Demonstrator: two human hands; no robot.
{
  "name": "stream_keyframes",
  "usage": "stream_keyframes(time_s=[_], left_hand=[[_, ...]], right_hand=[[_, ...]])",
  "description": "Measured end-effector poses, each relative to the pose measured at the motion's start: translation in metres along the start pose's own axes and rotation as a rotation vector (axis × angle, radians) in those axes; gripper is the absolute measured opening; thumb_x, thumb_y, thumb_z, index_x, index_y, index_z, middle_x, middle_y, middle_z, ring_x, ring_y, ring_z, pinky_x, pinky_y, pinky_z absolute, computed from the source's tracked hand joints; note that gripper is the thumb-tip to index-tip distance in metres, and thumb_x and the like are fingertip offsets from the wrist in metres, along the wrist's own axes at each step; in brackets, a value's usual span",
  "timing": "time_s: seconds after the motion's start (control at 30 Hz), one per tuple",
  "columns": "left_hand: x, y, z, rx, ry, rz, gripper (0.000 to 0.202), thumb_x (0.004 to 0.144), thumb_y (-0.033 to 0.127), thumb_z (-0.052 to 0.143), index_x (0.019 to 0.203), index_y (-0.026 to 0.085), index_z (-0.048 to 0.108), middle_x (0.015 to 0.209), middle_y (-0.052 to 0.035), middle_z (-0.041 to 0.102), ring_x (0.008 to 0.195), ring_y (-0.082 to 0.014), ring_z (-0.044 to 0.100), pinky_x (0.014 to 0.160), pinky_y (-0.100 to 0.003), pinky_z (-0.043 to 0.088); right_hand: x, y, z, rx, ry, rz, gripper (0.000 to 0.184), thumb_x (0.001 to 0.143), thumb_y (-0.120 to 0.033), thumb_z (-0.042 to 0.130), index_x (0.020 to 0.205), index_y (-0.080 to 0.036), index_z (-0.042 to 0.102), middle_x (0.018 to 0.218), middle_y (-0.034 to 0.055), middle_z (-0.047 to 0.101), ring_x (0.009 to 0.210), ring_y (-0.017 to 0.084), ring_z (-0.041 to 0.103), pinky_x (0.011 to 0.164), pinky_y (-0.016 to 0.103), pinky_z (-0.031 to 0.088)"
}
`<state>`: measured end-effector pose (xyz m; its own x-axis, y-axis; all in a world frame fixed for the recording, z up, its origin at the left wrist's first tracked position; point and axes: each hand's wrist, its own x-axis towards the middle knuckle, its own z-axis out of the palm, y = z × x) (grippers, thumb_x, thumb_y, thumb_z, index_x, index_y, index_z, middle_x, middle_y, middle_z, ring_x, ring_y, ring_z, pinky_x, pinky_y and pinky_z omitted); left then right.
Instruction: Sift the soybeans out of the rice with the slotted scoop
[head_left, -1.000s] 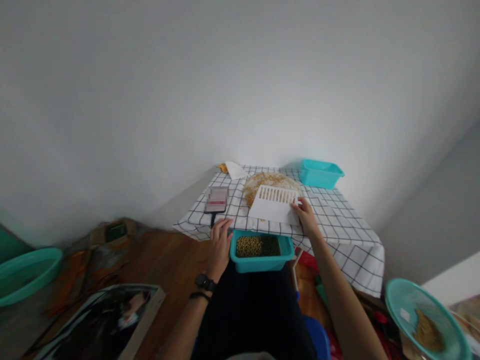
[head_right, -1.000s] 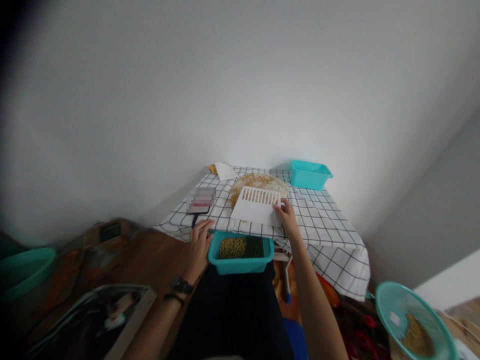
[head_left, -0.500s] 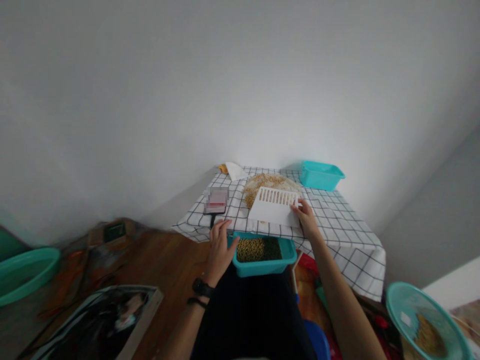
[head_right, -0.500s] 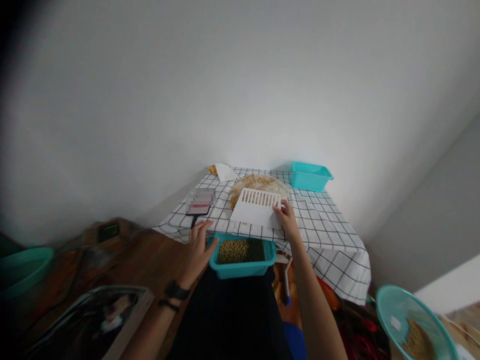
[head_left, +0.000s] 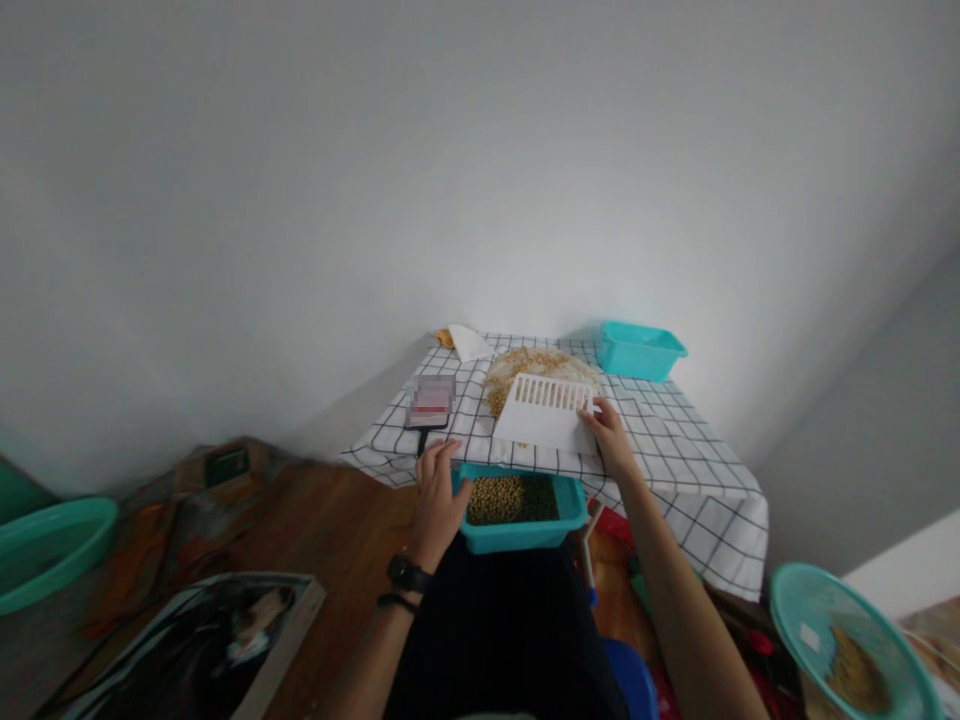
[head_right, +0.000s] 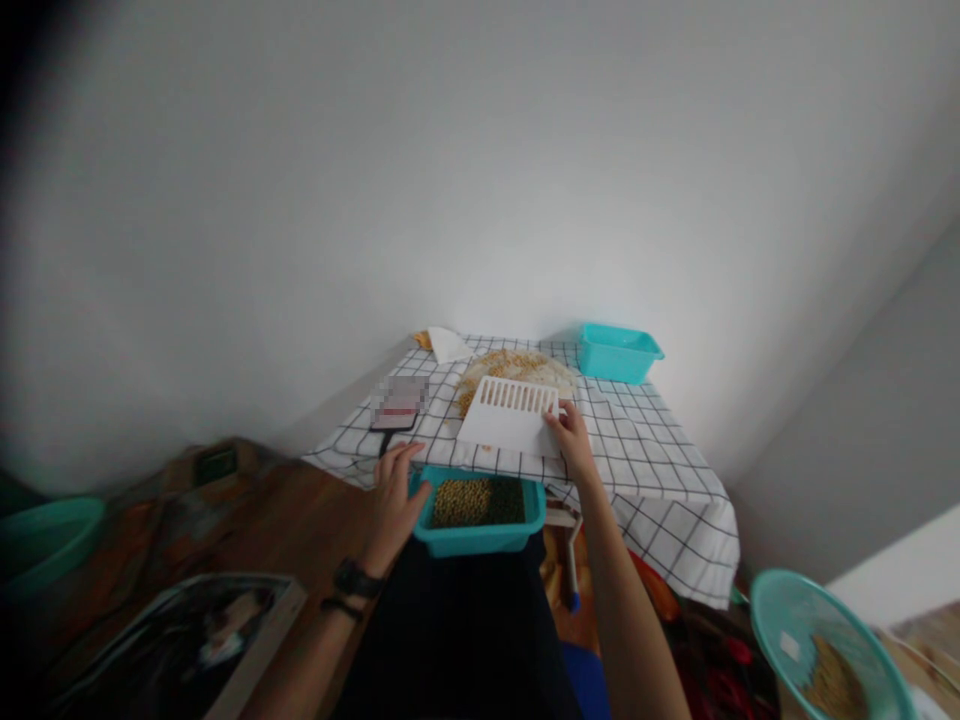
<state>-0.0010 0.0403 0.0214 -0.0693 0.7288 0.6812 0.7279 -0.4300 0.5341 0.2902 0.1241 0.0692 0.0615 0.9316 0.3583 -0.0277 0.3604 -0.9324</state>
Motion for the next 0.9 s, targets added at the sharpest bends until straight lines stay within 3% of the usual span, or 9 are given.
stream_keyframes(time_s=[0.33,0.6,0.9], left_hand=[[0.001,0.005,0.007,0.025,0.005,-0.023,0.063,0.070,0.008,0.056,0.131,0.020,0.044,0.125,-0.0120,0.043,0.134,-0.0339,0.036,0.113,-0.060,0.030],[-0.003,0.006,0.013,0.001,0.073,-0.027,0.054,0.081,0.005,0.045,0.131,0.023,0.042,0.128,-0.0109,0.045,0.138,-0.0311,0.033,0.116,-0.059,0.027],[-0.004,0.003,0.013,-0.015,0.086,0.005,0.056,0.079,0.002,0.043,0.131,0.023,0.044,0.127,-0.0099,0.048,0.138,-0.0285,0.035,0.117,-0.056,0.027]], right_hand=[[0.001,0.001,0.001,0.032,-0.021,0.002,0.038,0.071,-0.049,0.071,0.098,-0.027,0.055,0.078,-0.0010,0.068,0.065,0.017,0.060,0.057,0.027,0.046],[0.001,0.005,-0.001,-0.007,0.033,-0.011,0.036,0.072,-0.049,0.070,0.095,-0.026,0.055,0.078,-0.0019,0.067,0.065,0.016,0.059,0.054,0.025,0.042],[0.001,0.001,0.000,-0.011,-0.006,-0.001,0.037,0.071,-0.050,0.070,0.095,-0.027,0.055,0.077,-0.0021,0.067,0.063,0.016,0.059,0.054,0.025,0.043]])
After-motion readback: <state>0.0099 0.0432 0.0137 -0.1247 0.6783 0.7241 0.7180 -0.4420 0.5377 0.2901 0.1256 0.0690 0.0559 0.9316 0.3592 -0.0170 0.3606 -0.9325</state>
